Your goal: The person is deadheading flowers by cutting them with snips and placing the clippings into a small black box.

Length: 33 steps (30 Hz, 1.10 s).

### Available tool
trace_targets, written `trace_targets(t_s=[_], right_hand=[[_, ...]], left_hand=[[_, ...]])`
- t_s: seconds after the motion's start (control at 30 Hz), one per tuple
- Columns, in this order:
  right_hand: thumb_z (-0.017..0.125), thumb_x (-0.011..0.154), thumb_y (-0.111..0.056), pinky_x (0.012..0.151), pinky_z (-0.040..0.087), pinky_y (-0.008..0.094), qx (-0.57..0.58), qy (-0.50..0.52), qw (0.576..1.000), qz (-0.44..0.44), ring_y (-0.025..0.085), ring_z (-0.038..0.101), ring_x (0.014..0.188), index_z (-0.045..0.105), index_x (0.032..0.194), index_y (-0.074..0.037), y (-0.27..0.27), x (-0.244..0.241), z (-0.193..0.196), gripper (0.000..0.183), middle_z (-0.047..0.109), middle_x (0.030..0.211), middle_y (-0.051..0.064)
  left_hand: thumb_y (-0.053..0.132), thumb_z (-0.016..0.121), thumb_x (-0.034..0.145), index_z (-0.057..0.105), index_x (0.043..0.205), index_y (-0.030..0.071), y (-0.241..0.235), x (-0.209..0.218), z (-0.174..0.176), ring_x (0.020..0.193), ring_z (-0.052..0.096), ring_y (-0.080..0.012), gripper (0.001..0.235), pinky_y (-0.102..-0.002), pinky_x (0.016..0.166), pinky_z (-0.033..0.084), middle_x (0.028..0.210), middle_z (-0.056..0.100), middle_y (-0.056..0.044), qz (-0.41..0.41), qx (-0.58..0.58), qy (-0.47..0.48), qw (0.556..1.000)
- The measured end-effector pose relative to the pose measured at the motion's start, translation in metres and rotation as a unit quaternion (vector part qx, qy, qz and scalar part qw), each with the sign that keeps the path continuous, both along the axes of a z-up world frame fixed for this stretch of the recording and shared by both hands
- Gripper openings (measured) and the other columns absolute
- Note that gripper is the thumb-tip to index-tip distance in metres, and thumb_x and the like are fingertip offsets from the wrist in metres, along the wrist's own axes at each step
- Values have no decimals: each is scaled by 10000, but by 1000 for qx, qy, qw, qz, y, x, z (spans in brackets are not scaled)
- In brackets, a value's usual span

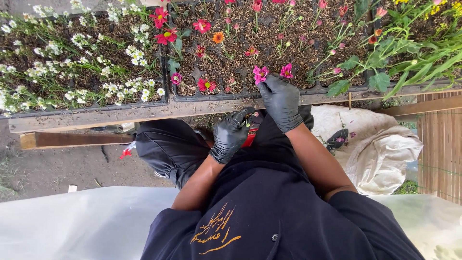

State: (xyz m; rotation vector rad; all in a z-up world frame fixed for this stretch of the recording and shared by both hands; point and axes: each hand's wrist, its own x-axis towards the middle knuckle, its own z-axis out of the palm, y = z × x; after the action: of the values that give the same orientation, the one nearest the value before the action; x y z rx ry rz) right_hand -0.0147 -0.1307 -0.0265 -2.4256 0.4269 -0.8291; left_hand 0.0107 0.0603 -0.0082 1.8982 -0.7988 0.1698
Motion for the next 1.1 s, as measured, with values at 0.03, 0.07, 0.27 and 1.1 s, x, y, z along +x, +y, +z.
trace_targets(t_s=[0.03,0.07,0.27,1.1], right_hand=[[857,899,-190,699,625,429,-1,1,1000,1,355,742,852,787,966,-123,2,1,7,118,767,863,116],[844,898,-199,670,617,411,-44,6,999,0,335,738,812,771,927,-141,4,1,13,98,752,830,85],[817,904,-278,646,603,344,-135,19,991,-13,252,729,767,735,897,-223,7,7,19,99,721,806,-6],[811,862,-271,675,584,385,-156,30,987,-8,282,726,819,718,849,-178,2,12,-2,132,712,818,36]], left_hand=[[165,798,873,777,1023,201,1,2,4,747,740,-344,155,-445,617,601,834,759,-81,1,-1,1,1000],[160,798,873,774,1028,196,2,3,7,757,740,-348,161,-446,625,602,838,757,-88,1,-2,11,1000],[146,792,883,767,1040,169,0,8,14,771,732,-391,160,-481,626,594,848,754,-123,-3,-10,43,999],[178,829,865,785,1016,193,-2,14,15,735,727,-383,158,-470,596,579,788,745,-100,14,0,86,996]])
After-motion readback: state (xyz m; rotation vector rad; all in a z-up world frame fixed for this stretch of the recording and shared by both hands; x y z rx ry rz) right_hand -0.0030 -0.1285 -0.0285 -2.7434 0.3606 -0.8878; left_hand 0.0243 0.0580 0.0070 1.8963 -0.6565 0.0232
